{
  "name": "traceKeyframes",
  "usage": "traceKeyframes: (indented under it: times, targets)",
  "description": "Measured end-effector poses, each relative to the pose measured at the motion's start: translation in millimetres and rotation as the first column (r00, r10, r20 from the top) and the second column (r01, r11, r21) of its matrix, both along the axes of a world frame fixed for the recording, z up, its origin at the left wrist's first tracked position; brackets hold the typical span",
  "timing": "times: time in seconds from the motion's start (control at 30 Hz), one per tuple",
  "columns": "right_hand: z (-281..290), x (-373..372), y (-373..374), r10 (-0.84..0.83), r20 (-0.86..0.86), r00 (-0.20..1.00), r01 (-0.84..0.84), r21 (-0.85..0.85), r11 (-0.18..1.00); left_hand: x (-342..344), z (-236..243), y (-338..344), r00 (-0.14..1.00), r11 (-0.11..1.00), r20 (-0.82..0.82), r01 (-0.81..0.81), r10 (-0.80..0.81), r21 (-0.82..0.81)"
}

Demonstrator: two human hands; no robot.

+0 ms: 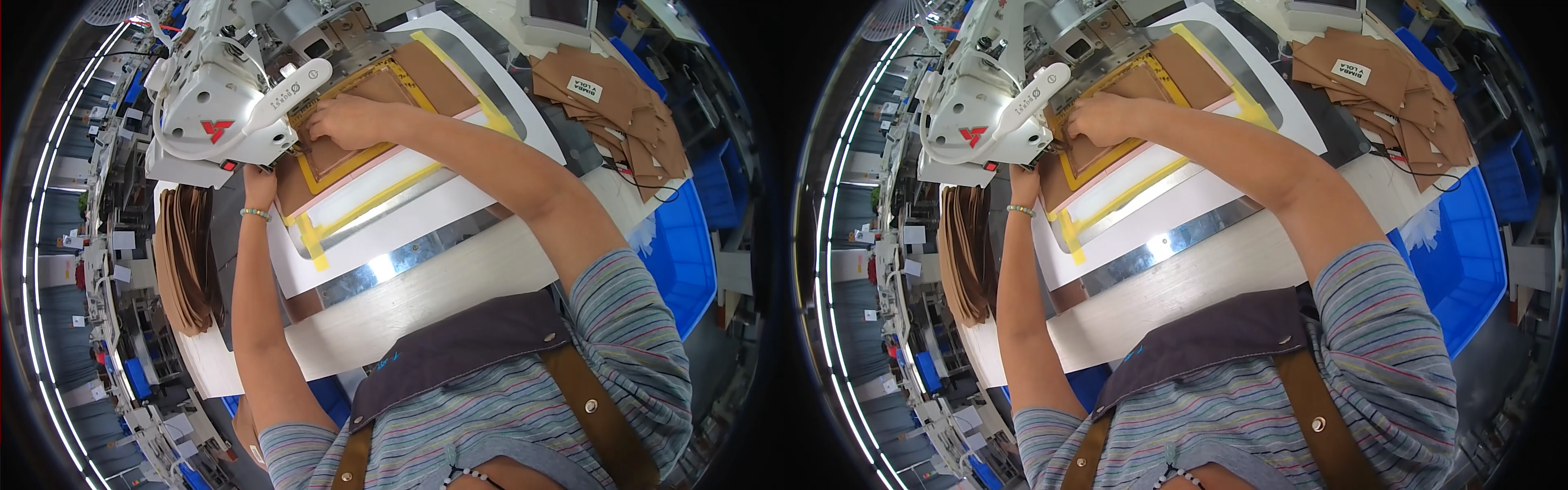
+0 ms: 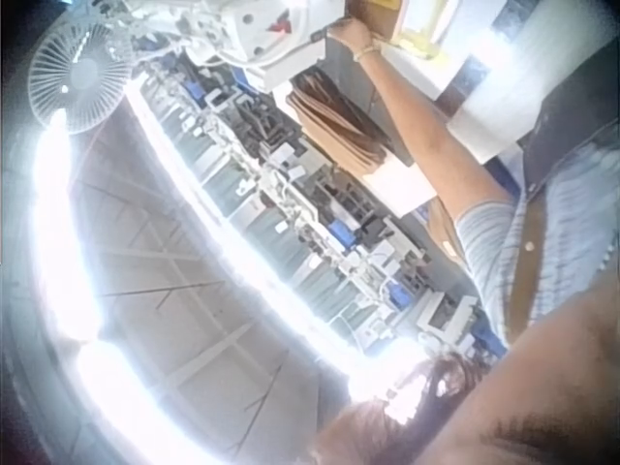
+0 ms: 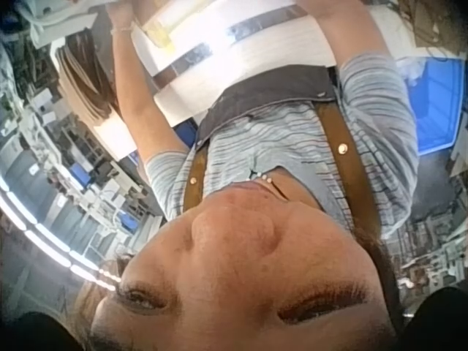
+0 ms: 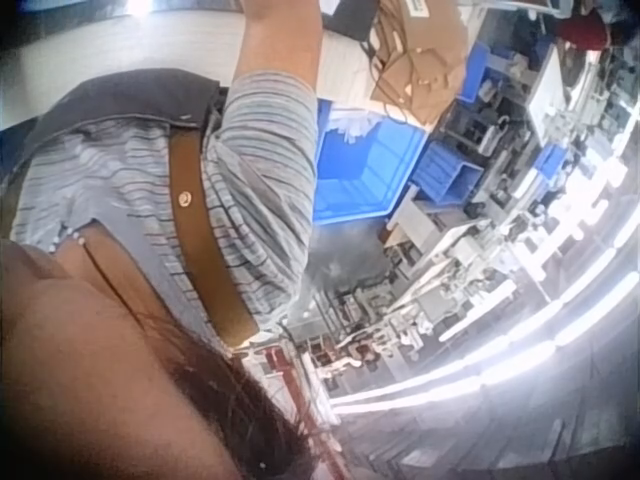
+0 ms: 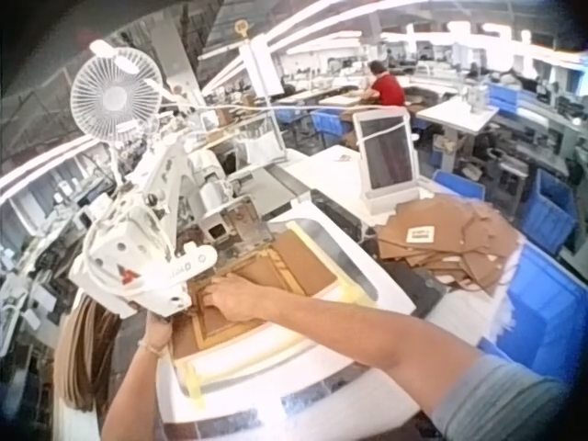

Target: Sewing a brand label onto leather patches using an industrial sewing machine.

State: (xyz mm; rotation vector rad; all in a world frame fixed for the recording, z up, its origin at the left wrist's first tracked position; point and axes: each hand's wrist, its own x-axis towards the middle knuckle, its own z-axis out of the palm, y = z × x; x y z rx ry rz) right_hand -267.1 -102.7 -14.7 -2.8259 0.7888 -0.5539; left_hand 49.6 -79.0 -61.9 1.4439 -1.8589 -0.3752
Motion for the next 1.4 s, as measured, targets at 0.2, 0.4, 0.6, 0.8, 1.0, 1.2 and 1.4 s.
traceKeyframes:
  times: [0.2,0.4,0.6,0.8,1.0,1.2,1.4]
  targets:
    - [4,-3,5,0.076,0.069,0.995,-0.083,0.113,0.990,5,18,25,1.000,1.000,0.003,0.024,-0.024,0.020]
    - [-1,-9,11,0.165,0.127,0.978,-0.175,0.075,0.982,-4,46,60,0.989,0.988,0.128,0.057,-0.075,0.142]
    - [8,-17,27,0.236,0.030,0.971,-0.237,0.113,0.965,-33,60,91,0.977,0.986,0.131,0.162,-0.166,0.040]
    - [44,-88,44,-0.084,-0.220,0.972,0.116,0.134,0.984,-55,70,114,0.940,0.979,0.280,0.205,-0.196,-0.003]
    - [-6,-144,53,-0.223,0.075,0.972,0.234,-0.203,0.951,-87,77,115,0.912,0.956,0.298,0.292,-0.283,0.015]
    - [-6,-139,60,-0.241,-0.079,0.967,0.207,-0.304,0.930,-111,63,108,0.808,0.927,0.487,0.374,-0.333,0.012]
    - [-9,-140,62,-0.288,-0.076,0.955,0.248,-0.338,0.908,-110,66,110,0.769,0.928,0.548,0.369,-0.329,0.038]
